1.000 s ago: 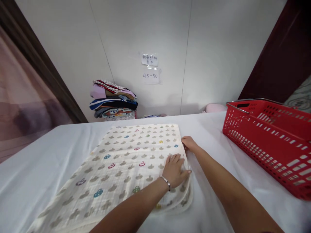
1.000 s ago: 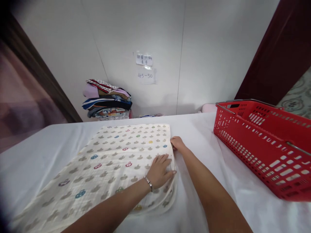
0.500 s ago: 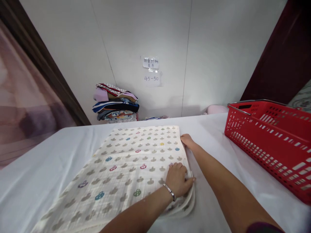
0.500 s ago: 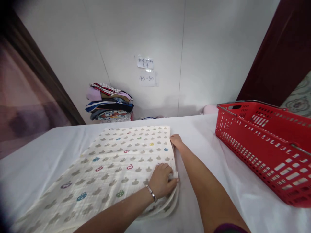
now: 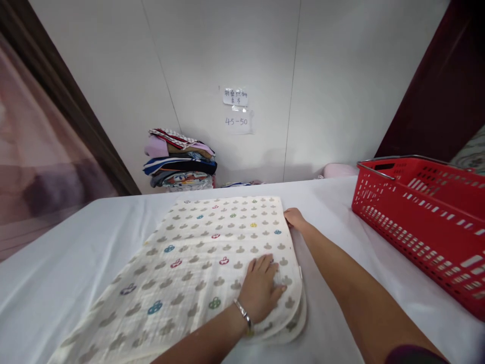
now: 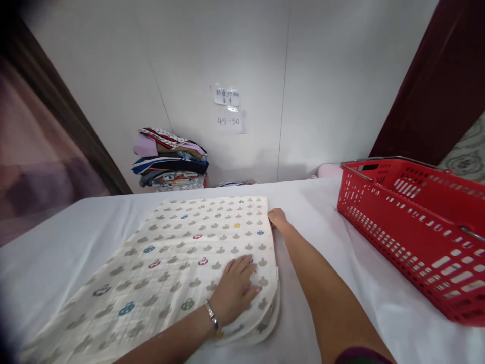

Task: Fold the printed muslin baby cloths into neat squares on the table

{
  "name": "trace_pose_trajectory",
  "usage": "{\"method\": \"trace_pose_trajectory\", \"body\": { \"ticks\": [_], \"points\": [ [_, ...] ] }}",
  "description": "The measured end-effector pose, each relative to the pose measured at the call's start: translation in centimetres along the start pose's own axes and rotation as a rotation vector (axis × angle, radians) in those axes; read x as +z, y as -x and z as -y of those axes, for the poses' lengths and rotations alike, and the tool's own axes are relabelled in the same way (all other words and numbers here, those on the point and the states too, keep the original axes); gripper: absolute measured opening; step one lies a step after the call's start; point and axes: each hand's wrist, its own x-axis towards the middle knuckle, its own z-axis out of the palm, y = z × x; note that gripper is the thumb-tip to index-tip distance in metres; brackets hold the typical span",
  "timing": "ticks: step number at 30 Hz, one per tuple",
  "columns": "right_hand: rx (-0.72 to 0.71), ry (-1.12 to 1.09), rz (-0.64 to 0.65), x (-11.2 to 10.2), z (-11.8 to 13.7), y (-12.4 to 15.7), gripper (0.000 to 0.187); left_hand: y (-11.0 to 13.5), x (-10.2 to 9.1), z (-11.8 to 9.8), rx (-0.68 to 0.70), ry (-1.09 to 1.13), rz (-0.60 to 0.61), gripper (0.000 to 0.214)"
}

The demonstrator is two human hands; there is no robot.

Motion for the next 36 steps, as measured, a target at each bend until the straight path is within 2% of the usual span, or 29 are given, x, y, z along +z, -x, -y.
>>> {"method": "trace_pose_trajectory", "body": {
  "ticks": [5, 9, 14, 19, 29, 36],
  "points": [
    [0.073, 0.028, 0.075, -0.9, 0.5, 2.6, 0.009, 1.6, -0.6, -3.5, 0.074, 0.124, 0.029, 0.035],
    [0.086, 0.013, 0.148, -1.8, 0.3, 5.8, 0.007, 2.4, -0.5, -4.8, 0.062, 0.086, 0.044, 0.038],
    [0.085, -0.031, 0.237, -2.5, -0.8, 9.7, 0.004, 2.6, 0.2, -5.0, 0.049, -0.009, 0.056, 0.024],
    [0.065, -0.050, 0.281, -2.9, -1.9, 12.3, 0.003, 2.7, 0.4, -5.0, 0.056, -0.003, 0.027, 0.018],
    [0.032, -0.087, 0.318, -2.5, -2.9, 15.7, 0.008, 3.2, -0.1, -5.0, -0.057, 0.065, 0.027, 0.017],
    [0.139, -0.199, 0.325, -3.4, -4.2, 17.1, 0.008, 3.6, 0.2, -5.1, 0.021, 0.010, 0.020, 0.013]
  ]
}}
